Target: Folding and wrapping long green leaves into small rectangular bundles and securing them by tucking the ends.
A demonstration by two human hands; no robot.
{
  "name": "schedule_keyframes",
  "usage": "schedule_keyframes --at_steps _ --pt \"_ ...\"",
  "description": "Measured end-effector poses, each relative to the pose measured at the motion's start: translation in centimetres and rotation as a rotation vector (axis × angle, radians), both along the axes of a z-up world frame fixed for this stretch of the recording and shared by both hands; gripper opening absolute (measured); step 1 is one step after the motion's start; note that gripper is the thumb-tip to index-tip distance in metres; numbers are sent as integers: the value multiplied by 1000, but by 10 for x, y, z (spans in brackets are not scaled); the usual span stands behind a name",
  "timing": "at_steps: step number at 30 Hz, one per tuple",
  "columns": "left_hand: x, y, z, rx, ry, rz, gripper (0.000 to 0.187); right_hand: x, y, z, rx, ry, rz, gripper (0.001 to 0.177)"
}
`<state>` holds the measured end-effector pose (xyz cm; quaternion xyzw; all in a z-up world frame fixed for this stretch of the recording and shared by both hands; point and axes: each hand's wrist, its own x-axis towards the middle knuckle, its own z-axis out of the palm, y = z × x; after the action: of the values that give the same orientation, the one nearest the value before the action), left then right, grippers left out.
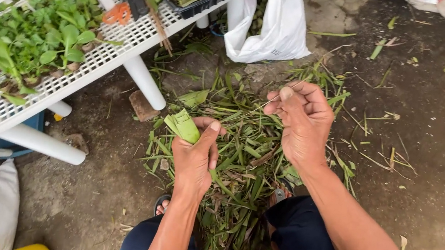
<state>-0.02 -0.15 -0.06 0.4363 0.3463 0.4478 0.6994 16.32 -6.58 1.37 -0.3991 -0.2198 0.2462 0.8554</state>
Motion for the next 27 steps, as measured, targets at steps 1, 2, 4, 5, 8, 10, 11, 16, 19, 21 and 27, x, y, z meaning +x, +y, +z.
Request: schedule_keyframes --at_steps 1,2,4,5,8,10,11,16,19,21,27 --pt "-2 1 3 3 1 13 8 -3 0 4 3 1 13 12" --pt "-4 1 5 55 -17 32 6 -7 1 9 -59 25 57 12" --pt "-8 2 1 108 -33 60 6 -7 -1 8 -121 47 109 13" --pt "-11 4 -7 200 14 97 7 -5 -3 1 -294 -43 253 12" --pt "-19 7 -5 388 116 158 8 -17 -9 1 -458 -458 264 13" --pt "-23 5 5 477 171 175 11 -25 -12 5 -447 -775 123 8" --pt "-24 4 11 522 182 148 12 -26 -10 7 -363 -950 -26 11" --pt "-27 2 21 648 191 82 15 -25 -3 13 -290 -1322 -117 24" --pt "-27 2 22 680 197 71 14 -28 -4 16 -387 -1384 -27 15" --pt "-27 2 21 652 195 73 13 -31 -3 17 -379 -1272 21 15" --pt "-28 10 -9 578 194 97 13 -29 1 18 -283 -1166 47 17"
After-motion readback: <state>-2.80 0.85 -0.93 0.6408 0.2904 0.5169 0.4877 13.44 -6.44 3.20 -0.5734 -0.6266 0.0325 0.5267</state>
